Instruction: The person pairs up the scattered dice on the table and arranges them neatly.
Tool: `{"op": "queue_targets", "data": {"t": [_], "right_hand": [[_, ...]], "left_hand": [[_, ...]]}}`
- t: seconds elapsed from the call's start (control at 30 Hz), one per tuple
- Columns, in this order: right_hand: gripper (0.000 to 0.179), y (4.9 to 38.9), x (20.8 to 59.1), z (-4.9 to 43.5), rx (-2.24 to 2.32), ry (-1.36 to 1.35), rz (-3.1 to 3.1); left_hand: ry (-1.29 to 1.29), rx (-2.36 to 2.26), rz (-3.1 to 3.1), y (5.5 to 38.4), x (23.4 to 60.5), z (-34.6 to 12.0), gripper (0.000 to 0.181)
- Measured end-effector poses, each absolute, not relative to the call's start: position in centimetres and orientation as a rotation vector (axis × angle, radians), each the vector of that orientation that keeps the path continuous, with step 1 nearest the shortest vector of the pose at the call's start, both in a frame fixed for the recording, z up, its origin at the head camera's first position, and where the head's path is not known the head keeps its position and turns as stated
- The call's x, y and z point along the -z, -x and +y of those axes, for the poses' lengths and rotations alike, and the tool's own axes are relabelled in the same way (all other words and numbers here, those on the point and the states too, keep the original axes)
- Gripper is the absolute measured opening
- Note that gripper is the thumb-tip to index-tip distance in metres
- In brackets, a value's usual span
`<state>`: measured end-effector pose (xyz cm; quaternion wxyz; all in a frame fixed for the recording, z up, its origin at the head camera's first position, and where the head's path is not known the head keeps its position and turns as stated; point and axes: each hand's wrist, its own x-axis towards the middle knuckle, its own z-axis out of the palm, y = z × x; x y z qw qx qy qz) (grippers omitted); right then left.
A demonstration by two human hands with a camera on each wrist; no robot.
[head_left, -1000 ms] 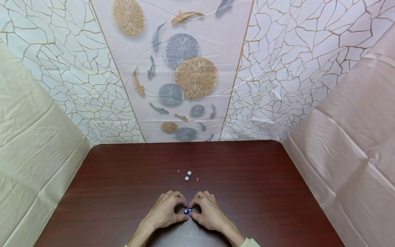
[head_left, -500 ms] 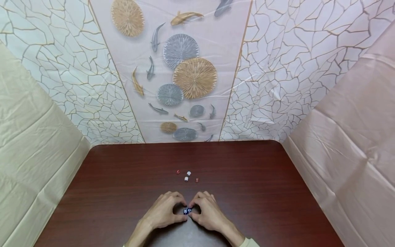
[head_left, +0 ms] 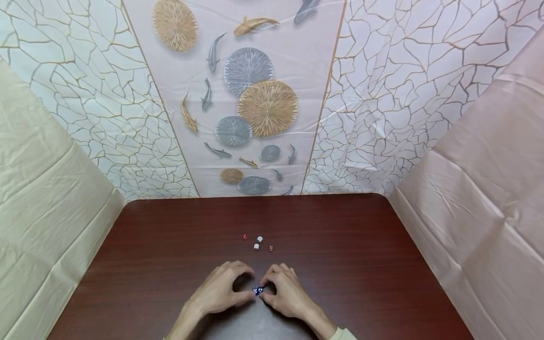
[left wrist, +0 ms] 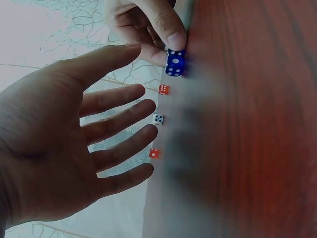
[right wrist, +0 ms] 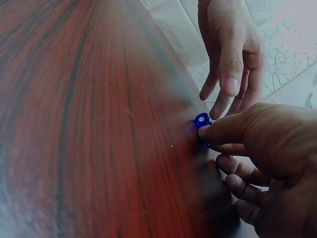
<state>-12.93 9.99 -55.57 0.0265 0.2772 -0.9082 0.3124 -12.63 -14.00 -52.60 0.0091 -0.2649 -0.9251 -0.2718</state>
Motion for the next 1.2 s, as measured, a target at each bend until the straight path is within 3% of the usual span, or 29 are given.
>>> {"op": "queue_targets", "data": {"t": [0.67, 1.2], "right_hand": [[0.019, 12.9, 55.6, 10.0, -0.971, -0.858, -2.811], [0.019, 12.8, 55.4, 10.0, -0.945, -0.857, -2.817]], "left_hand": [[0.723, 0.946, -2.816, 15.3, 52.7, -14.9, 0.043], [0.664, 1.035, -2.789, 19.2, 54.3, -15.4, 0.030]]}}
